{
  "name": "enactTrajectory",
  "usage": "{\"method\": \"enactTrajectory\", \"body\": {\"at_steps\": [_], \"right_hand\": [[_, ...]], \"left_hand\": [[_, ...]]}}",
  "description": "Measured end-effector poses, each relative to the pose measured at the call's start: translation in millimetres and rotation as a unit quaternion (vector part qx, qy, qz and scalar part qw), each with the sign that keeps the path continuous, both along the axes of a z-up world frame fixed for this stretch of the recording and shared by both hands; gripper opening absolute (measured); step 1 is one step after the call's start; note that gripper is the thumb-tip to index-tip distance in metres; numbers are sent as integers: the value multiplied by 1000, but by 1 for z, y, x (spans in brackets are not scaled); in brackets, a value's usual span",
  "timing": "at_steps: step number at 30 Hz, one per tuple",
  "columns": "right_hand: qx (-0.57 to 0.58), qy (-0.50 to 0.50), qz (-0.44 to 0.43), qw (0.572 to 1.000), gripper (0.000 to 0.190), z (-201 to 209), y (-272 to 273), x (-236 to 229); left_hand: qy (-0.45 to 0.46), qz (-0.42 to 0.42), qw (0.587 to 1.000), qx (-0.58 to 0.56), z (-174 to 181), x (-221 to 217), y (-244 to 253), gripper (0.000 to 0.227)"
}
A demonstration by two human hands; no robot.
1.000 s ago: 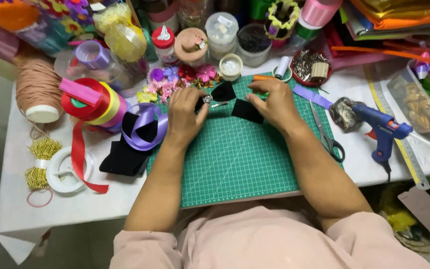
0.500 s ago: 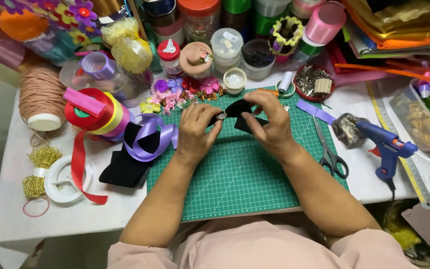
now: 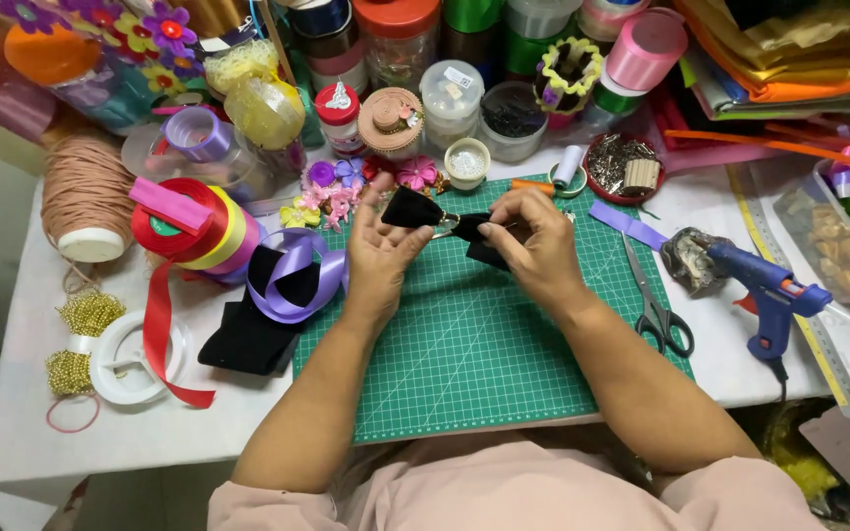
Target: Assembling a decorative bow using black and purple ribbons, a glue gun, and small embellishments.
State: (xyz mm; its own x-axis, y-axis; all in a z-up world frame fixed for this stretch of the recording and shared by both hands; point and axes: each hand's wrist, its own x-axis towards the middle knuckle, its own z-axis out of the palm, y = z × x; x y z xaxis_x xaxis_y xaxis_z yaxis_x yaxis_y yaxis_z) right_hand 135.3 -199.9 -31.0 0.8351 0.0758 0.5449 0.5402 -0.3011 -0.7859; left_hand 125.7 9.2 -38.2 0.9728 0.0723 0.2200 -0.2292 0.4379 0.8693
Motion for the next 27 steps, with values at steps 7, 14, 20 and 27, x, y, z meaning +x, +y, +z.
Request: {"method": "enactTrajectory", "body": {"at_steps": [7,14,20,27], "right_hand": [[16,42,14,999,10,-5,10,-4],[-1,97,32,995,12,-10,10,-5],[-1,151,44,988,11,-23,7,0],[52,193,91,975,13,-32,13,-3]], "left_hand": [[69,46,997,-11,-25,5,-10,22],[70,38,997,17,-15,-1,-18,18],[43,54,994,89,-28,3,-15,16],[62,54,995,60,-24,3,-13,17]]}}
